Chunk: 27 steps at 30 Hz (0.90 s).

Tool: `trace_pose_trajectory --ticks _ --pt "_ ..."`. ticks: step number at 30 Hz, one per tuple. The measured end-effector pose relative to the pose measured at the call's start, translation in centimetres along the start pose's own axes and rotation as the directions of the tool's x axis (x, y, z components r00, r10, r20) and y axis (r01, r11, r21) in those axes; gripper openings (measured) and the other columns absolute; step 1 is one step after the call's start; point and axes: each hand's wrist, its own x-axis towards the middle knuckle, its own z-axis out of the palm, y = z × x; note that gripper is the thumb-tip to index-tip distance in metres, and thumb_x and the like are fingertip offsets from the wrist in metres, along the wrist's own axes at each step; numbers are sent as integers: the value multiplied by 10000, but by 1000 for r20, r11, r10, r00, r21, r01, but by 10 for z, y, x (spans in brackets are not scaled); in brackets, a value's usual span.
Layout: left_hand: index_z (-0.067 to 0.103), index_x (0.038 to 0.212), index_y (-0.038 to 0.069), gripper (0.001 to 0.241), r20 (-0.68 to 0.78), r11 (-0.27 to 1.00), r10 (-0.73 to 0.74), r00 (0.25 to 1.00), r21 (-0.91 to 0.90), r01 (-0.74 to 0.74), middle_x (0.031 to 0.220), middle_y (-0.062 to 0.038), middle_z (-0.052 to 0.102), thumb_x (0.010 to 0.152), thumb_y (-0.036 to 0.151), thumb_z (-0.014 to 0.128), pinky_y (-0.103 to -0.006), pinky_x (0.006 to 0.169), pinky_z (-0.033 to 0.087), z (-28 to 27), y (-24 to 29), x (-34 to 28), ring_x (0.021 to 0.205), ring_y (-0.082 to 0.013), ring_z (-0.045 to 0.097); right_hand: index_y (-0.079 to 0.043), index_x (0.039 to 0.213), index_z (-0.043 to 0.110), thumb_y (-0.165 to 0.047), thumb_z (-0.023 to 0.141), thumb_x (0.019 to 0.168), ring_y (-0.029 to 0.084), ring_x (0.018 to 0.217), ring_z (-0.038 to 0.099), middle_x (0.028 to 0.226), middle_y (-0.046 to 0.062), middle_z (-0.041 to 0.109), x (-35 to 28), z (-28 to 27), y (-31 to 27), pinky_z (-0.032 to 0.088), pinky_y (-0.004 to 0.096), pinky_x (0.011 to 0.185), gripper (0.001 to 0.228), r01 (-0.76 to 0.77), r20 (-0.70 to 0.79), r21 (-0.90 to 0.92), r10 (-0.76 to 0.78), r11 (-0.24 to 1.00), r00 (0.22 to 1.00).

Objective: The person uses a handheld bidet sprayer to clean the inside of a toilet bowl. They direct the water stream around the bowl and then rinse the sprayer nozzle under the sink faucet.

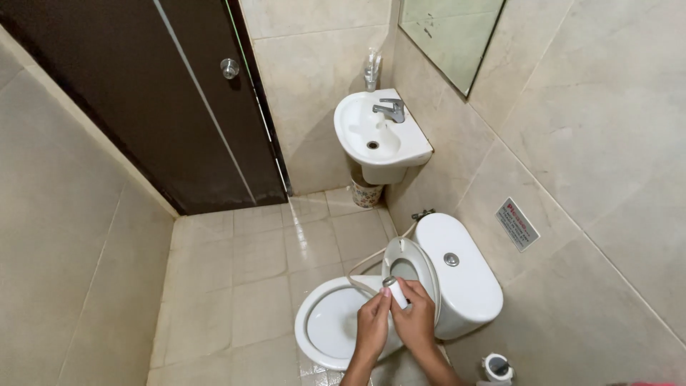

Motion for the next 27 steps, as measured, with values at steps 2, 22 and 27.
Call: trace_pose_trajectory --ticks 2,22,27 --pt "737 1127 -58 460 -20 1000 -9 1000 25 10 838 -22 725 1034 359 566 -261 752 509 6 8 -19 821 -66 577 18 1170 725 -33 754 811 233 885 725 995 117 724 -15 -10 3 553 315 790 363 -12 -3 -12 12 1000 1000" --pt "710 1253 -14 448 68 993 -43 997 -104 50 1055 -66 790 1021 334 551 -274 861 525 22 6 -151 944 -94 651 -17 1312 675 -79 621 951 147 892 667 1070 86 675 -142 -77 6 525 256 716 370 -177 72 88 171 980 983" --pt "774 1191 24 355 19 999 -8 1000 33 7 863 -55 770 974 287 678 -259 689 497 21 32 -166 743 -70 594 16 1308 689 -357 399 1098 146 1055 644 1215 76 695 -144 -89 -15 500 288 882 517 -356 160 364 319 861 934"
